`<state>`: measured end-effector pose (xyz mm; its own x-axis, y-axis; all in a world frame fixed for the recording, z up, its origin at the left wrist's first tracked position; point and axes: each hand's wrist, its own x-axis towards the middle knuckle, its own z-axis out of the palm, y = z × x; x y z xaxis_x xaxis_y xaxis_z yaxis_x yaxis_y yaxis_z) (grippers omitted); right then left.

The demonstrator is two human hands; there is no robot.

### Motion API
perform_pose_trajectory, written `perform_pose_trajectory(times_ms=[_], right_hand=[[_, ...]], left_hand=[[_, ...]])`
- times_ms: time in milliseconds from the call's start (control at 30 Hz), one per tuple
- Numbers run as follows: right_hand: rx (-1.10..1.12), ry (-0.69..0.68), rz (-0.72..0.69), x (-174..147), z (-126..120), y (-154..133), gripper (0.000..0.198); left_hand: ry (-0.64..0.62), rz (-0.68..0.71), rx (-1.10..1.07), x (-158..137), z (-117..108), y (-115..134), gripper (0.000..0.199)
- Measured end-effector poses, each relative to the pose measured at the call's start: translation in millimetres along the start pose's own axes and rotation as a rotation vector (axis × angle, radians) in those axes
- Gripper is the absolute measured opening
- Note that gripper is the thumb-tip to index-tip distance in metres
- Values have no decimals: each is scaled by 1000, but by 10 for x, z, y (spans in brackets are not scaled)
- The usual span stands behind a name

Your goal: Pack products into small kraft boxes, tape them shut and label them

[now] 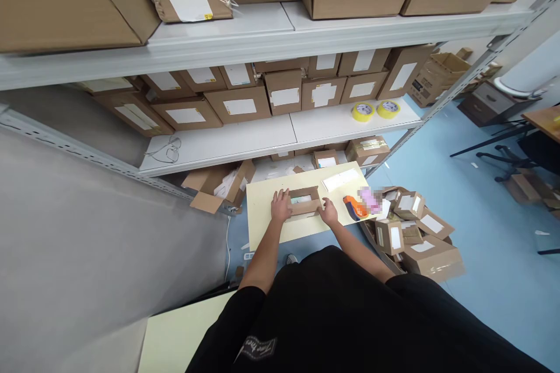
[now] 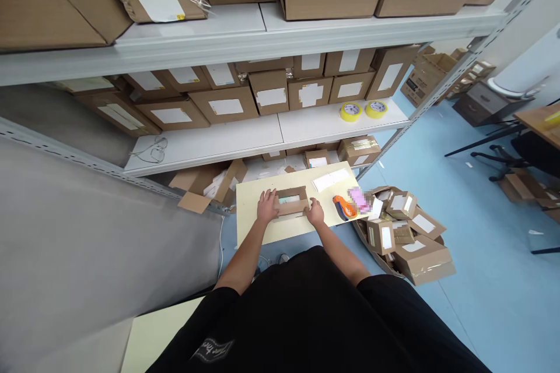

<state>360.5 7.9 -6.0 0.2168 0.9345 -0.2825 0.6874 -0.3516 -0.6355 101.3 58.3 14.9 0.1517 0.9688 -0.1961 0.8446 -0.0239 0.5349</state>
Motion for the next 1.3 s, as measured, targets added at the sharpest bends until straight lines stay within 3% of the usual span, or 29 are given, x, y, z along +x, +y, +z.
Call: perform_pose_trajectory(times_ms=[100,233,333,467,700,833,900,1067,1300], right_hand=[[6,59,-188,12,-45,-79,69],[-49,-154,-291,73,-53,-127,63],[-70,-209,-256,41,-16,-83,59],[-38,-47,-224,-57,-121,117,66],[-93,165,-33,56,-842,817,64],[-81,206,168,196,-1114,1153,45],[-72,160,232,270,-1127,1272,36],[-60,-63,215,412,-903,1468,29],[-33,-41,368,481,-668,1592,64]], left_hand=[[-50,-25,-21,-54,42,-61,91],[-111,-90,-94,-244,187,-142,65],[-116,-81,-150,-305,254,-170,60],[-90,-68,-159,-237,262,-208,60],[-66,-13,-192,-67,334,-166,60],[-76,0,-221,-54,443,-81,63],[-65,-10,-236,-34,476,-71,63],[-84,-93,-297,35,490,-103,61],[-47,-220,-345,36,548,-89,63]])
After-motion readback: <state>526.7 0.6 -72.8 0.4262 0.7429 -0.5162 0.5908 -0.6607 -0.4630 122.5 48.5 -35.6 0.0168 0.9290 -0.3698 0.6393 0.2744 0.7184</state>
